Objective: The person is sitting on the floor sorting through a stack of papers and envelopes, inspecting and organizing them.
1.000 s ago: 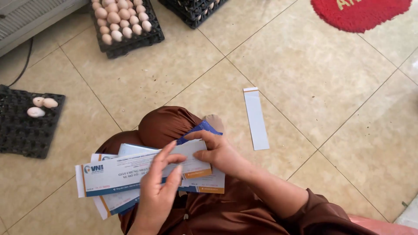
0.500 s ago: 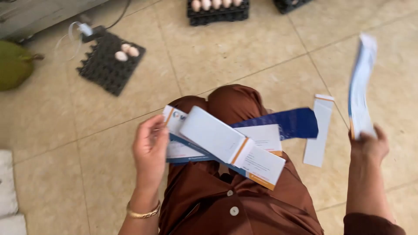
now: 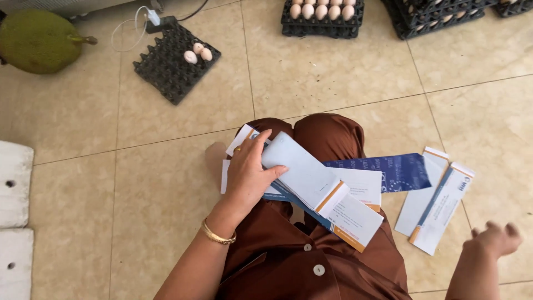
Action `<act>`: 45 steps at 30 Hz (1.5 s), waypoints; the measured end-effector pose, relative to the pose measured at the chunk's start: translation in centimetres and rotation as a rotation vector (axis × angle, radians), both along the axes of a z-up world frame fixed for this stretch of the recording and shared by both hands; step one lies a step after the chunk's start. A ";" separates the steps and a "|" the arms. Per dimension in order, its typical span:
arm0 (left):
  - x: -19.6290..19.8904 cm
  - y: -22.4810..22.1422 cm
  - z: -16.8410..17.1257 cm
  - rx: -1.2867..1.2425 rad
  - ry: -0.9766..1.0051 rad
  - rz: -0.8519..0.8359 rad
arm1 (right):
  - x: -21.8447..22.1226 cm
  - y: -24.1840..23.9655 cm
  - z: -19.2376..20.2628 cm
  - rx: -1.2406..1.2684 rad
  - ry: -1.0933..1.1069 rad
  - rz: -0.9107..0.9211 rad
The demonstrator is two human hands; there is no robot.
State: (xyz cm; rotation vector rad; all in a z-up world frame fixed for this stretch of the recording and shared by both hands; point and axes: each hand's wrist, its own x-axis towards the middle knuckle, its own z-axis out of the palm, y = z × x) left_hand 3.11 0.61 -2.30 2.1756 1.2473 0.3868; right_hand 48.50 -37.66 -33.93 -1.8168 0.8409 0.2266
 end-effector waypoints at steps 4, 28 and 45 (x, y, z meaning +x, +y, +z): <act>1.2 -0.4 1.7 -0.181 -0.007 0.029 | 2.0 5.3 10.7 0.217 -0.478 0.191; 1.9 5.4 0.0 -1.176 -0.977 0.252 | -19.0 27.0 39.1 1.032 -0.551 1.954; 4.8 4.3 -0.3 -1.134 -1.075 0.063 | -18.7 31.7 34.2 0.860 -0.461 1.373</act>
